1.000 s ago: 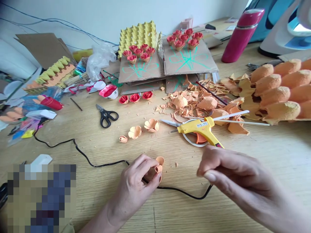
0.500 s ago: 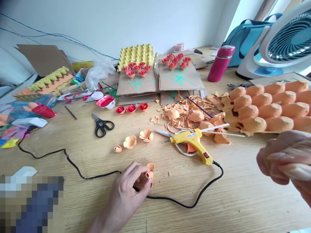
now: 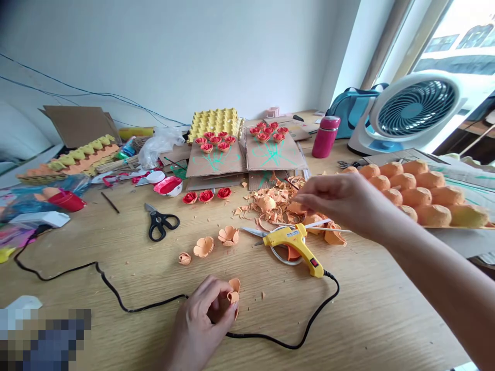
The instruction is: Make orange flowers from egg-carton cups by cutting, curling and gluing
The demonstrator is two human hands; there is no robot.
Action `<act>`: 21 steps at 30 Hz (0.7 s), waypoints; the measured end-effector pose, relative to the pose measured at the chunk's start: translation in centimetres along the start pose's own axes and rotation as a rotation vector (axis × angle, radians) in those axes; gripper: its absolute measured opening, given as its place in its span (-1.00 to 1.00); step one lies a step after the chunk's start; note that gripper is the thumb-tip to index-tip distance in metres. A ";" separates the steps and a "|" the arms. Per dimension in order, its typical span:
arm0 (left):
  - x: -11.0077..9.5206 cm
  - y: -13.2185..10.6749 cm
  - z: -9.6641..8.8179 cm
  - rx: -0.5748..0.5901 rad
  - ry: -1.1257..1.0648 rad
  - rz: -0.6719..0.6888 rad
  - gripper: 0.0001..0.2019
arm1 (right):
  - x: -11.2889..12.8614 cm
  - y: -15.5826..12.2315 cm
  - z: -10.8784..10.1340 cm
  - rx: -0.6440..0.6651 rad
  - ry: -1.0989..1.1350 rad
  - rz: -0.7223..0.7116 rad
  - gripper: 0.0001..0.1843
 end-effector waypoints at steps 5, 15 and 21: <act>0.3 -0.2 0.2 0.007 -0.012 0.023 -0.80 | 0.2 6.0 4.2 0.102 0.090 0.006 -0.67; 0.4 -0.3 0.2 -0.025 -0.045 0.034 -0.77 | -5.8 11.3 4.8 -0.058 -0.091 -0.021 -0.70; 0.3 -0.2 0.2 -0.009 -0.016 0.046 -0.78 | -7.8 9.9 3.6 -0.094 -0.315 -0.062 -0.69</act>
Point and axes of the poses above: each hand's wrist, its own y-axis towards the middle knuckle, its own z-axis out of the palm, x = y × z, the point moved 6 cm from there along y, towards the middle knuckle, and after that the axes turned 6 degrees about -x, right-handed, at the moved point
